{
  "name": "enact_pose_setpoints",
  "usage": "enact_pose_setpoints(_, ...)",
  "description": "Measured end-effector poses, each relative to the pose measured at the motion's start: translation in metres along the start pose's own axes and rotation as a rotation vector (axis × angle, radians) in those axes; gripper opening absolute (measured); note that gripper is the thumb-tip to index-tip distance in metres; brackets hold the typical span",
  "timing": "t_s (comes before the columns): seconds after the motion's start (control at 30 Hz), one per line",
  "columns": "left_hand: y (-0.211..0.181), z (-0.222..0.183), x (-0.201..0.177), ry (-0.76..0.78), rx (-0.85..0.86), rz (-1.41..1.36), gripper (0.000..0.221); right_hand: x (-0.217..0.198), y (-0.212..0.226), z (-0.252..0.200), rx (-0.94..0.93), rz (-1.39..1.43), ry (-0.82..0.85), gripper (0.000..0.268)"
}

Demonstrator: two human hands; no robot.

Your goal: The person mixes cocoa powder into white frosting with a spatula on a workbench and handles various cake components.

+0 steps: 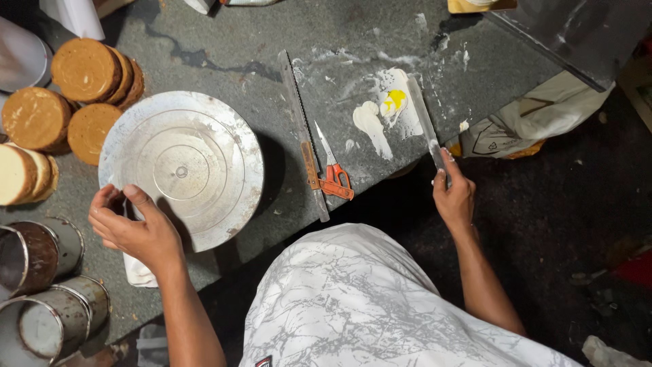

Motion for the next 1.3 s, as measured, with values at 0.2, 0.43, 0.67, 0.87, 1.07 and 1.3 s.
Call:
enact_pose_setpoints(0.2, -0.001, -0.001, 0.002, 0.018, 0.019, 0.055, 0.047, 0.027, -0.009, 0.009, 0.186, 0.01, 0.099, 0.048)
enact_pose_setpoints(0.43, 0.0, -0.001, 0.002, 0.037, 0.018, 0.085, 0.046, 0.052, 0.008, -0.005, 0.281, 0.006, 0.244, 0.049)
enact_pose_setpoints(0.67, 0.005, -0.003, 0.003, 0.006, 0.021, 0.074, 0.044, 0.051, 0.015, -0.047, -0.331, 0.061, 0.07, 0.039)
enact_pose_setpoints(0.87, 0.009, -0.006, 0.005, -0.006, 0.068, 0.038, 0.042, 0.011, 0.036, -0.024, 0.627, 0.667, 0.713, 0.055)
enact_pose_setpoints(1.07, 0.01, -0.004, 0.003, 0.006, 0.08, 0.044, 0.043, -0.044, 0.074, 0.006, 0.132, 0.747, 0.481, 0.054)
enact_pose_setpoints(1.3, -0.002, -0.002, -0.001, -0.002, 0.104, 0.073, 0.042, -0.071, 0.089, 0.003, -0.069, 0.67, 0.311, 0.046)
Point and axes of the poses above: each hand's wrist, its own z-axis towards the middle knuckle, its own x-axis out of the palm, y = z × x, the point moved 2 cm from there along z, towards the middle knuckle, and after that the axes turned 13 degrees about x, right-handed, at the moved point
